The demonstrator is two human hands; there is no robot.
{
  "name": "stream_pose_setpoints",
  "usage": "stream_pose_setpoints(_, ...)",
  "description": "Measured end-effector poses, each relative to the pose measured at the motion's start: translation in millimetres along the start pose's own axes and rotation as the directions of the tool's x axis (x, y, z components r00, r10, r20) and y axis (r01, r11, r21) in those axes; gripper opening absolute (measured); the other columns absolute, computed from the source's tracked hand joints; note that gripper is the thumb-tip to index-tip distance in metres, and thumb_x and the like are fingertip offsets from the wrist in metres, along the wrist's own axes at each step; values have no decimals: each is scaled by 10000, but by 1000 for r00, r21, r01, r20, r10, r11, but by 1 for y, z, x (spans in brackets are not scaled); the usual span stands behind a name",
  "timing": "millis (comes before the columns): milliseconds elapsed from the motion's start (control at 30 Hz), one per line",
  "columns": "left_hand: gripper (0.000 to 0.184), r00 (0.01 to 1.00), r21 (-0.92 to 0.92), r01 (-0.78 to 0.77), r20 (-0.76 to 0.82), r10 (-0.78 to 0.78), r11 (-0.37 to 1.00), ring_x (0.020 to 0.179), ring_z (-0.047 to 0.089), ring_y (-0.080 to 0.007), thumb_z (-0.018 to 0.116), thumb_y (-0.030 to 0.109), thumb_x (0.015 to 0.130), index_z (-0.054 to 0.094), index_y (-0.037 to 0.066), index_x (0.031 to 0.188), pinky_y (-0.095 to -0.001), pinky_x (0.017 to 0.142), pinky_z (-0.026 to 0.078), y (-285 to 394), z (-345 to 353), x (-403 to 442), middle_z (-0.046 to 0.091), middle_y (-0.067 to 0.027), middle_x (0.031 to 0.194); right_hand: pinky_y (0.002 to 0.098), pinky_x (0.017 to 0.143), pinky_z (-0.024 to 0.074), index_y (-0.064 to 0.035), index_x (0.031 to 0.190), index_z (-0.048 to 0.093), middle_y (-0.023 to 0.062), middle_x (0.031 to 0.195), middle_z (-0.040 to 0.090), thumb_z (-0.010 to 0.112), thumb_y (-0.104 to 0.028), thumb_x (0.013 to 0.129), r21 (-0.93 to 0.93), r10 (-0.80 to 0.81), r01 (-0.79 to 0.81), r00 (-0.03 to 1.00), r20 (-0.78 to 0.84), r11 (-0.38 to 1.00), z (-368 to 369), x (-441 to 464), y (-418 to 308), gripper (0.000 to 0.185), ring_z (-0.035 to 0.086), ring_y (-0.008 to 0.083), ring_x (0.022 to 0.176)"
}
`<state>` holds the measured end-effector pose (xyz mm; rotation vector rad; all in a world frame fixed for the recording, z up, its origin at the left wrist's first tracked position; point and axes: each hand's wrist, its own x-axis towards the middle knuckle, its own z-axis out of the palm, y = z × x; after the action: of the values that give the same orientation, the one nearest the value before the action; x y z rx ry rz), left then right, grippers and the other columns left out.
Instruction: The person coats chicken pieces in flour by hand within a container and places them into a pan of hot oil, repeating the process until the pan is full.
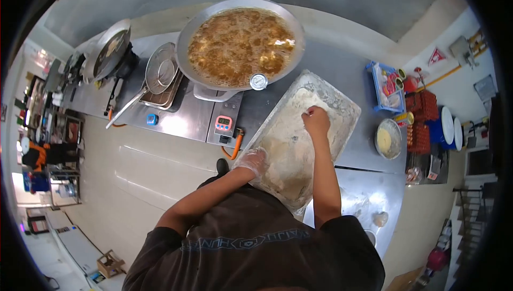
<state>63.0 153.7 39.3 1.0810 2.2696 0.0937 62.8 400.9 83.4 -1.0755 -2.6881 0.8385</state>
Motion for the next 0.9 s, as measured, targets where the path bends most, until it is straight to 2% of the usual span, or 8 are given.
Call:
stream_pose_setpoints(167, 352, 998, -52, 16, -58, -19, 999, 871, 594, -314, 482, 282, 759, 566, -7, 942, -399, 758, 459, 2, -2, 1, 604, -195, 935, 375, 646, 453, -54, 754, 626, 116, 757, 624, 643, -230, 671, 155, -309, 351, 920, -242, 924, -57, 12, -88, 196, 591, 302, 733)
stream_pose_setpoints(300, 305, 999, -107, 38, 12, -37, 993, 915, 579, -312, 470, 223, 753, 585, 8, 938, -384, 788, 454, 18, -27, -12, 593, -193, 978, 374, 680, 454, -59, 769, 628, 122, 817, 626, 638, -203, 680, 37, -361, 366, 926, -108, 930, -60, 48, -145, 170, 586, 299, 787)
stream_pose_setpoints(433, 354, 997, -71, -4, -71, -1, 998, 909, 586, -311, 478, 265, 758, 555, -11, 965, -394, 777, 461, 13, -5, -4, 592, -206, 973, 376, 754, 454, -73, 862, 631, 112, 857, 623, 642, -205, 684, -227, -436, 406, 895, -99, 885, -44, 76, -157, 222, 566, 294, 864)
stream_pose_setpoints(600, 366, 997, -82, 0, -72, -6, 997, 920, 580, -320, 487, 269, 750, 546, -13, 976, -385, 798, 454, 4, -1, 2, 578, -214, 1003, 374, 670, 444, -53, 946, 596, 102, 798, 606, 610, -212, 748, -24, -482, 540, 729, -486, 841, -69, 19, -125, 255, 560, 281, 747)
stream_pose_setpoints(633, 377, 997, -93, 9, -79, -16, 996, 919, 580, -320, 492, 273, 747, 544, -13, 987, -381, 798, 454, 4, -4, 3, 581, -214, 995, 351, 621, 432, -42, 910, 593, 103, 765, 596, 598, -218, 769, 184, -345, 479, 804, -484, 858, -75, -14, -122, 225, 553, 271, 680)
stream_pose_setpoints(700, 399, 995, -122, 32, -88, -43, 992, 919, 580, -321, 501, 280, 741, 540, -12, 1010, -373, 797, 455, 6, -10, 3, 586, -215, 979, 334, 597, 434, -40, 863, 590, 99, 740, 593, 607, -205, 765, 260, -285, 390, 888, -362, 883, -58, -70, -92, 192, 548, 235, 644)
stream_pose_setpoints(833, 327, 973, -227, 214, -33, -228, 950, 956, 571, -283, 535, 243, 731, 590, 10, 955, -345, 786, 466, 4, -3, 24, 579, -168, 1043, 251, 543, 439, -10, 974, 581, 54, 729, 608, 669, -157, 723, 393, -266, 170, 943, 202, 903, 3, -165, -37, 304, 535, 121, 558)
stream_pose_setpoints(900, 302, 991, -99, 136, -2, -137, 986, 950, 574, -267, 541, 260, 721, 616, 27, 898, -343, 771, 467, 0, 13, 45, 589, -156, 1023, 277, 535, 446, -13, 958, 580, 85, 762, 619, 670, -206, 719, 474, -225, 111, 955, 191, 873, 16, -191, -36, 320, 563, 169, 566)
